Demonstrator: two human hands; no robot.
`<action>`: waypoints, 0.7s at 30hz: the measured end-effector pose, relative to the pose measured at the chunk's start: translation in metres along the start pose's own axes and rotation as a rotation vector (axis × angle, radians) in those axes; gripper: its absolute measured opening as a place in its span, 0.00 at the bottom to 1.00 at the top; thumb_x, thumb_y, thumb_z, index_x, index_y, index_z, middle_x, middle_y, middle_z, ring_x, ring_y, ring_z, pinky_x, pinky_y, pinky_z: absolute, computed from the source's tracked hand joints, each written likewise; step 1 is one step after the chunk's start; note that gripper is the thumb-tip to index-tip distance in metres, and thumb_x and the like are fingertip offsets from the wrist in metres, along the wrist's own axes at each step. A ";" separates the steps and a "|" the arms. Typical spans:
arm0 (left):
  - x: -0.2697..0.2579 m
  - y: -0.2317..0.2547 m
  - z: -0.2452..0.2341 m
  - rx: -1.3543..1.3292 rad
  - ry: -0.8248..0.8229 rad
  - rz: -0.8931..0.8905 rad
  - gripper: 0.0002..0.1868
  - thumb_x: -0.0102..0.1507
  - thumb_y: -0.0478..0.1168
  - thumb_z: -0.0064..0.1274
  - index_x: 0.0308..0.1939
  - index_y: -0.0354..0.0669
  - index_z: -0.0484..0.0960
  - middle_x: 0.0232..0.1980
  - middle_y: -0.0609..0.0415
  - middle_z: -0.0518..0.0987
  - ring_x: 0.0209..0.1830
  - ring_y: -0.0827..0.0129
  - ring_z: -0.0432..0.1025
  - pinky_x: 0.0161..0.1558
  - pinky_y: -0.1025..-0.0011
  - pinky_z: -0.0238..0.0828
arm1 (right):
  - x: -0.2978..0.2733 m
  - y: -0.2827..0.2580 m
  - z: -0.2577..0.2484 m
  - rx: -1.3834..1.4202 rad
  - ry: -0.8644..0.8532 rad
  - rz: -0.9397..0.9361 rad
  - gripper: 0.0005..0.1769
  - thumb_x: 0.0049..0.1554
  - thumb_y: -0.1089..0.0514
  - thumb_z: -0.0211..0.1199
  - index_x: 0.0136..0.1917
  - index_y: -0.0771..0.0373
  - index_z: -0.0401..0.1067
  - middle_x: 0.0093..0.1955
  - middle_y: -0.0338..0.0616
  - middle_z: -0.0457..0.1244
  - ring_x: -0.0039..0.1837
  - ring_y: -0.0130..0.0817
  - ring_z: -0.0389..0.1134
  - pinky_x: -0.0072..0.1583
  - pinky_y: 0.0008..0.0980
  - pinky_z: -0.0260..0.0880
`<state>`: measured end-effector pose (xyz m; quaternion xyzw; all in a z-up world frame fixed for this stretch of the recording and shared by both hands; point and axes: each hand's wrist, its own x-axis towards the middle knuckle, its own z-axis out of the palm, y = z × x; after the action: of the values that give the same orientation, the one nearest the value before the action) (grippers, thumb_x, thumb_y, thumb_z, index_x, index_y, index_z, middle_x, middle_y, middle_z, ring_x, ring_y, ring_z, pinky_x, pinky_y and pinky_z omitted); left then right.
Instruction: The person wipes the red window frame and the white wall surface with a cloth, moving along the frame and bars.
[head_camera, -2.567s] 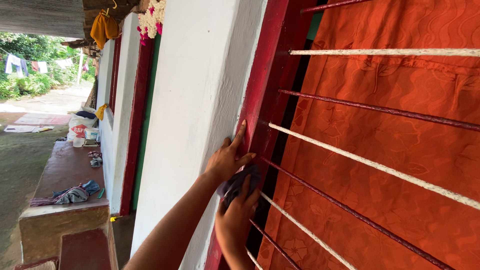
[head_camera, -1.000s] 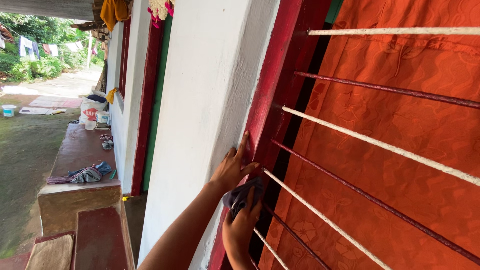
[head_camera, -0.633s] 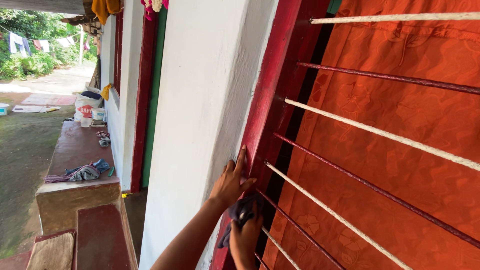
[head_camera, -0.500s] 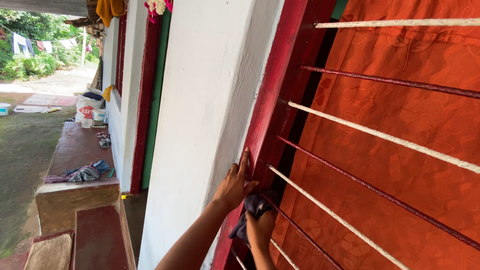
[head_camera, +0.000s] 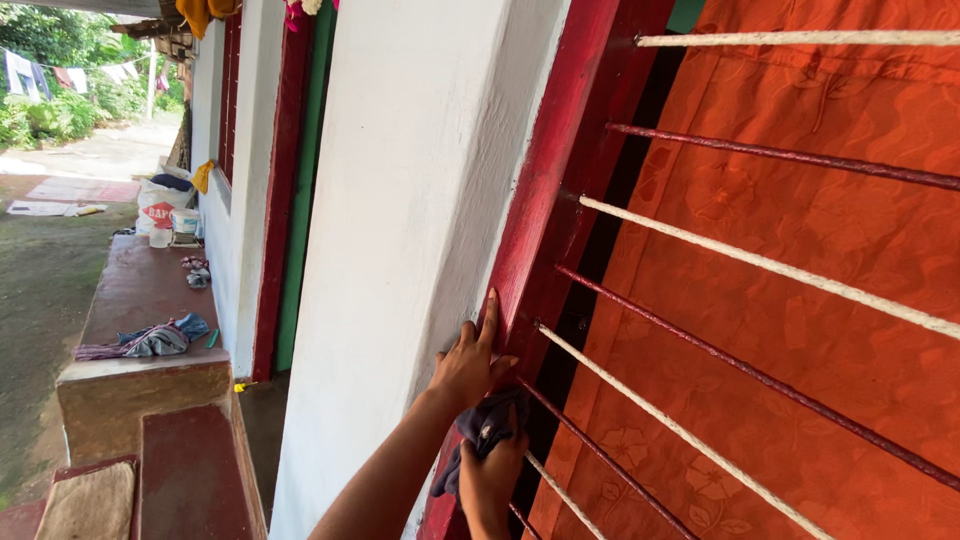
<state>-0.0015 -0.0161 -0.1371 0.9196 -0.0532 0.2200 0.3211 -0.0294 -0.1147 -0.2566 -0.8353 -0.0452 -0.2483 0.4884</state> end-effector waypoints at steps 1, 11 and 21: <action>0.001 0.000 0.001 0.004 0.004 0.005 0.55 0.66 0.64 0.48 0.79 0.72 0.19 0.67 0.42 0.65 0.66 0.49 0.68 0.59 0.37 0.66 | 0.006 -0.002 -0.004 0.036 -0.057 0.123 0.50 0.50 0.66 0.64 0.80 0.63 0.44 0.71 0.60 0.52 0.68 0.53 0.66 0.67 0.42 0.73; -0.001 -0.010 0.008 -0.054 0.080 0.067 0.55 0.64 0.67 0.48 0.79 0.74 0.22 0.62 0.43 0.67 0.60 0.49 0.71 0.58 0.39 0.68 | 0.042 -0.004 -0.022 0.019 0.182 -0.143 0.47 0.47 0.68 0.68 0.76 0.70 0.51 0.74 0.67 0.51 0.72 0.59 0.60 0.69 0.49 0.64; -0.003 -0.011 0.007 -0.103 0.086 0.093 0.55 0.64 0.66 0.49 0.80 0.72 0.24 0.58 0.41 0.68 0.57 0.46 0.73 0.60 0.47 0.71 | -0.026 0.003 0.017 -0.111 0.081 -0.075 0.59 0.43 0.69 0.71 0.82 0.56 0.46 0.76 0.64 0.47 0.72 0.61 0.58 0.69 0.51 0.66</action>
<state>0.0016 -0.0118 -0.1495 0.8882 -0.0933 0.2709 0.3592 -0.0449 -0.0977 -0.2777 -0.8482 -0.0431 -0.3020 0.4331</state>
